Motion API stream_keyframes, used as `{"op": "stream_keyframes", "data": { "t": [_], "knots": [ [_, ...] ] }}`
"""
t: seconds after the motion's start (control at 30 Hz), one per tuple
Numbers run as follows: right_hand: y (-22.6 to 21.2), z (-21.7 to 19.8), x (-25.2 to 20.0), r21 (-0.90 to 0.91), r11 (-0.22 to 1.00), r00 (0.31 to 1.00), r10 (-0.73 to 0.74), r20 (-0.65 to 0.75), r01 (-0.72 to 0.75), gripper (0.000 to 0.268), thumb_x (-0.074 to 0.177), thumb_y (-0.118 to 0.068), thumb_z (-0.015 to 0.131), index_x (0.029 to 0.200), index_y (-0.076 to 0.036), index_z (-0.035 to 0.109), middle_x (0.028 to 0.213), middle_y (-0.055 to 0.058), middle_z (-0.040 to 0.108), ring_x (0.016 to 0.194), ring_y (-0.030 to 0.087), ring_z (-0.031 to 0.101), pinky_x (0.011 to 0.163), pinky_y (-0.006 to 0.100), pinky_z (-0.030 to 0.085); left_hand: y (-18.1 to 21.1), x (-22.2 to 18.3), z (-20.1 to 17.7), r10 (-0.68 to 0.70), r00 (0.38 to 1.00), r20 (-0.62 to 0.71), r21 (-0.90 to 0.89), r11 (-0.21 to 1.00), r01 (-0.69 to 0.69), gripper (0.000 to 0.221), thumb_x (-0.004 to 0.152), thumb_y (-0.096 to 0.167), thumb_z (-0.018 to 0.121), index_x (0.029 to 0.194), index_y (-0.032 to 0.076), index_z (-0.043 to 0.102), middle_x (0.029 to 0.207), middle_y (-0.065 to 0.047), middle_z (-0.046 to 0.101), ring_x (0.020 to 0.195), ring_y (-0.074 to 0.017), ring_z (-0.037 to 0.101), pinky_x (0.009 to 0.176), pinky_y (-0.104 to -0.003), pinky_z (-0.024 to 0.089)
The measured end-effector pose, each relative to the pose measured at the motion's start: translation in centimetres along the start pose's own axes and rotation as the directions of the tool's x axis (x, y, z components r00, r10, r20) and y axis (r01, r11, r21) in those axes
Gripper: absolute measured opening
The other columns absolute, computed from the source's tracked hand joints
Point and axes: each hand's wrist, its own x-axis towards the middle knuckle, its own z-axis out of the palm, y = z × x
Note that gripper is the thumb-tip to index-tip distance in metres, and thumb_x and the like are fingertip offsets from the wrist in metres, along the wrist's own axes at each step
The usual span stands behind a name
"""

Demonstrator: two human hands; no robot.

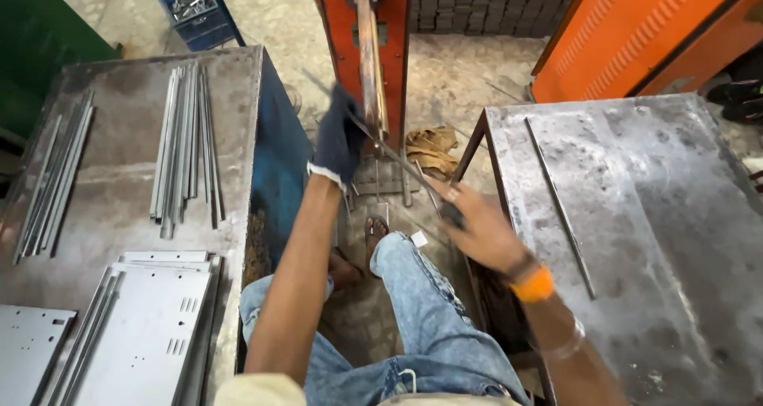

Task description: Spot welding metal reinforcement strips onto rectangular metal sheets using a stationary welding machine.

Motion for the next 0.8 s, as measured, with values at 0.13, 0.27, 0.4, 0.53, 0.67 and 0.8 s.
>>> {"op": "stream_keyframes", "data": {
  "t": [0.13, 0.27, 0.4, 0.53, 0.67, 0.8],
  "knots": [
    [0.7, -3.4, -2.7, -0.113, 0.968, 0.965, 0.238, 0.107, -0.226, 0.071, 0.089, -0.009, 0.066, 0.155, -0.027, 0.046, 0.098, 0.017, 0.059, 0.087, 0.034, 0.064, 0.077, 0.043, 0.052, 0.7, -6.4, 5.5, -0.172, 0.976, -0.13, 0.421, 0.882, 0.211, 0.03, 0.102, 0.035, 0.061, 0.105, 0.006, 0.068, 0.083, -0.01, 0.07, 0.077, -0.0241, 0.071, 0.064, -0.038, 0.052],
    [-0.3, -2.6, 1.8, -0.268, 0.963, 1.0, 0.002, 0.022, 0.004, 0.074, 0.083, 0.001, 0.061, 0.15, -0.028, 0.051, 0.119, 0.015, 0.064, 0.094, 0.033, 0.067, 0.078, 0.041, 0.056, 1.9, -4.3, 2.6, 0.036, 0.997, -0.062, 0.278, 0.961, -0.017, 0.027, 0.102, 0.028, 0.059, 0.106, 0.002, 0.067, 0.092, -0.014, 0.072, 0.09, -0.0302, 0.072, 0.088, -0.045, 0.057],
    [0.4, 0.5, 7.9, -0.482, 0.875, 0.998, -0.028, 0.062, 0.054, 0.066, 0.096, 0.004, 0.056, 0.15, -0.034, 0.057, 0.114, 0.012, 0.064, 0.085, 0.027, 0.068, 0.072, 0.038, 0.058, 7.4, -4.3, 3.0, 0.308, 0.943, -0.124, 0.208, 0.938, -0.278, 0.028, 0.099, 0.023, 0.059, 0.117, 0.002, 0.06, 0.108, -0.022, 0.072, 0.101, -0.0384, 0.072, 0.099, -0.051, 0.057],
    [8.6, -1.9, 7.3, -0.337, 0.937, 0.994, -0.108, -0.034, 0.09, 0.037, 0.092, -0.016, 0.076, 0.127, -0.024, 0.065, 0.105, 0.008, 0.072, 0.091, 0.025, 0.071, 0.08, 0.042, 0.058, 5.1, -7.9, 5.0, 0.263, 0.954, -0.142, 0.196, 0.952, -0.233, 0.035, 0.1, 0.027, 0.059, 0.124, 0.002, 0.058, 0.123, -0.02, 0.071, 0.113, -0.0359, 0.07, 0.106, -0.048, 0.055],
    [10.0, -6.4, 6.4, -0.386, 0.917, 0.995, 0.1, -0.021, -0.1, 0.046, 0.074, -0.029, 0.086, 0.118, -0.023, 0.077, 0.086, 0.009, 0.076, 0.078, 0.029, 0.072, 0.072, 0.043, 0.056, 0.2, -10.6, 6.8, 0.247, 0.966, -0.075, 0.299, 0.93, -0.215, 0.041, 0.113, 0.031, 0.058, 0.131, -0.005, 0.061, 0.127, -0.018, 0.067, 0.12, -0.0308, 0.062, 0.106, -0.045, 0.05],
    [10.5, -2.9, 7.2, -0.42, 0.894, 0.988, 0.135, -0.073, -0.154, 0.038, 0.077, -0.033, 0.088, 0.111, -0.021, 0.079, 0.081, 0.008, 0.075, 0.074, 0.028, 0.073, 0.07, 0.043, 0.054, 2.5, -9.8, 8.2, 0.264, 0.947, -0.184, 0.272, 0.939, -0.209, 0.036, 0.101, 0.032, 0.059, 0.122, 0.002, 0.062, 0.121, -0.014, 0.073, 0.11, -0.0289, 0.07, 0.098, -0.044, 0.055]
  ]
}}
